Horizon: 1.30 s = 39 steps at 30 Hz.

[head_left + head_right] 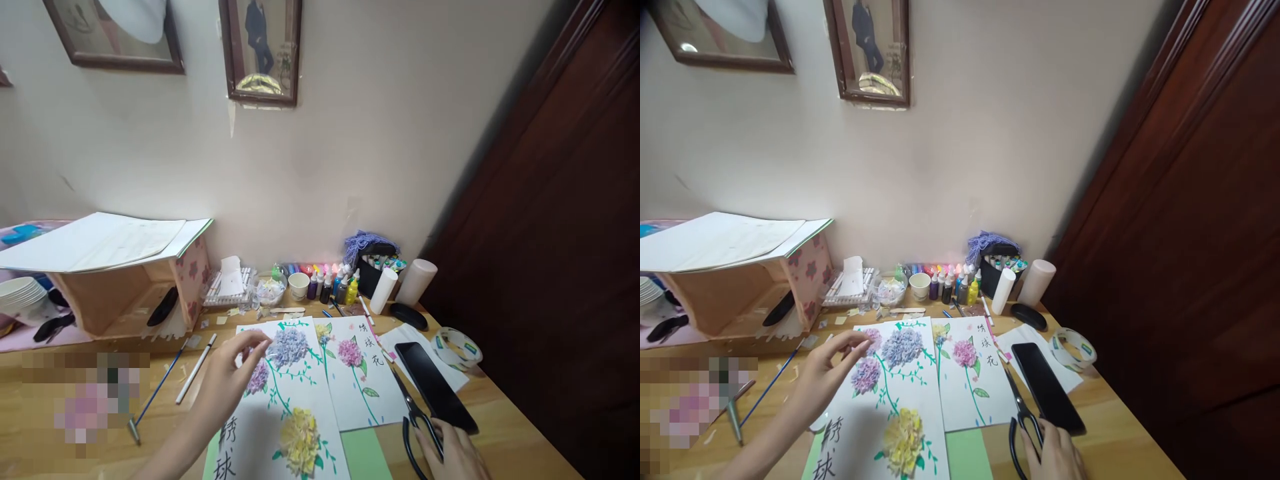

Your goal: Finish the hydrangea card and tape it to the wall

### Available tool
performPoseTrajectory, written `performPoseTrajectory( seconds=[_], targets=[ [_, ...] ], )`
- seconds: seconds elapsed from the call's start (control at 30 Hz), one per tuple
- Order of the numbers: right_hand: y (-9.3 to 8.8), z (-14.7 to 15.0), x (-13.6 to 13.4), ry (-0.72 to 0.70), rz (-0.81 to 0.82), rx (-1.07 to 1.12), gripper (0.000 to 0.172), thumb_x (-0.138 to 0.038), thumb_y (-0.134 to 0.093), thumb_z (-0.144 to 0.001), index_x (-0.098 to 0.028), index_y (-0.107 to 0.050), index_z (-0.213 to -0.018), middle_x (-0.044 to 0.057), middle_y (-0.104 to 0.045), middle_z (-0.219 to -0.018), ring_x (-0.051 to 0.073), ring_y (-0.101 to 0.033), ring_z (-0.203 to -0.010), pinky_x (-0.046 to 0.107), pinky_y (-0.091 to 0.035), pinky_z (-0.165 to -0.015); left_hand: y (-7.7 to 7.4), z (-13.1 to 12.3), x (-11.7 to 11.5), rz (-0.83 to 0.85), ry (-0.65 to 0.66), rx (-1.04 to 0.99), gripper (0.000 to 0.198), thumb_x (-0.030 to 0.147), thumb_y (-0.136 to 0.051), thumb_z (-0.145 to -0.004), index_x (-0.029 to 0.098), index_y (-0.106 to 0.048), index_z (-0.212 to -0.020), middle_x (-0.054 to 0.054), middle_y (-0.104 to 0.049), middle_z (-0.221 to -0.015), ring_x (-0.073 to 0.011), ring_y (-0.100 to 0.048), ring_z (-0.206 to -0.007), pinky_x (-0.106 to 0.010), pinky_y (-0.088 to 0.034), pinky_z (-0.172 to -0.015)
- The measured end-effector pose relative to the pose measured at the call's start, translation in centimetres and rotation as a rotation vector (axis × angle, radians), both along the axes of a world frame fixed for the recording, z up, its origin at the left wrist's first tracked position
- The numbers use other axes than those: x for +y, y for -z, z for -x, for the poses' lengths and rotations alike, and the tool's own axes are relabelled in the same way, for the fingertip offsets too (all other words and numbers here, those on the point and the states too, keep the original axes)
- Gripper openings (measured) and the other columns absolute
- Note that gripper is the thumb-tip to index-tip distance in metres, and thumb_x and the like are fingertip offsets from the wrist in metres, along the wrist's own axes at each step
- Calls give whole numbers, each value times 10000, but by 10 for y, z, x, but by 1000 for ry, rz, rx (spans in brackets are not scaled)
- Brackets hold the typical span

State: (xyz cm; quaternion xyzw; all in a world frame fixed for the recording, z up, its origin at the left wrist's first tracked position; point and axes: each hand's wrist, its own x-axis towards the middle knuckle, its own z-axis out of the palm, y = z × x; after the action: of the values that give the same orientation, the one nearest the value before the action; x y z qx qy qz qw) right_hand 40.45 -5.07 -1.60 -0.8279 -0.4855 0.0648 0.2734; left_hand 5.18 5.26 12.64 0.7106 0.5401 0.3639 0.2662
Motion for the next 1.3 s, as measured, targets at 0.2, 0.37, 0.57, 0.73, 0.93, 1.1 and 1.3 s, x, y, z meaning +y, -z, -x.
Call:
performPoseTrajectory(
  seconds=[0.2,0.37,0.57,0.73,0.93,1.1,1.3],
  targets=[
    [-85,58,44,-448,-41,441,341,-479,-486,-816,-221,-623,-992,104,-649,-1068,238,-618,-982,361,-511,-849,2,-34,7,-35,221,62,270,372,-415,-913,223,-630,-848,-29,-675,-828,-185,-577,-757,-294,-412,-708],
    [-115,111,95,-711,-4,780,297,-410,-629,-770,-185,-630,-964,69,-675,-957,199,-638,-872,342,-524,-791,8,-53,9,-17,328,133,358,342,-317,-950,218,-614,-793,-20,-652,-787,-185,-580,-785,-322,-400,-760],
    [-108,123,106,-758,-211,484,131,-258,-571,-832,-185,-577,-723,18,-618,-722,167,-600,-726,295,-473,-677,11,-52,33,22,322,127,396,379,-299,-951,221,-647,-848,-45,-671,-889,-207,-584,-897,-345,-421,-818],
    [-116,110,97,-808,-437,239,122,-171,-516,-865,-202,-540,-750,18,-580,-720,163,-568,-720,289,-443,-657,25,-44,101,-57,115,212,364,328,-359,-923,169,-560,-1181,-133,-585,-1222,-234,-559,-1055,-383,-407,-911],
    [-124,79,92,-770,-404,250,67,-200,-559,-852,-215,-572,-787,23,-608,-769,172,-590,-762,285,-462,-685,73,-42,150,79,271,319,161,232,-556,-762,179,-696,-702,-96,-721,-834,-252,-650,-817,-327,-460,-769],
    [-119,55,84,-700,-380,286,68,-234,-568,-847,-221,-585,-782,22,-613,-770,176,-594,-752,285,-468,-672,80,-42,158,106,270,256,150,201,-539,-735,174,-684,-709,-83,-721,-832,-245,-651,-797,-323,-460,-749],
    [-114,49,103,-599,-314,594,134,-343,-599,-822,-219,-569,-861,37,-621,-866,183,-612,-840,308,-513,-762,51,-52,136,59,201,16,101,255,-548,-773,182,-552,-843,-67,-691,-854,-204,-646,-809,-314,-473,-737]
  ],
)
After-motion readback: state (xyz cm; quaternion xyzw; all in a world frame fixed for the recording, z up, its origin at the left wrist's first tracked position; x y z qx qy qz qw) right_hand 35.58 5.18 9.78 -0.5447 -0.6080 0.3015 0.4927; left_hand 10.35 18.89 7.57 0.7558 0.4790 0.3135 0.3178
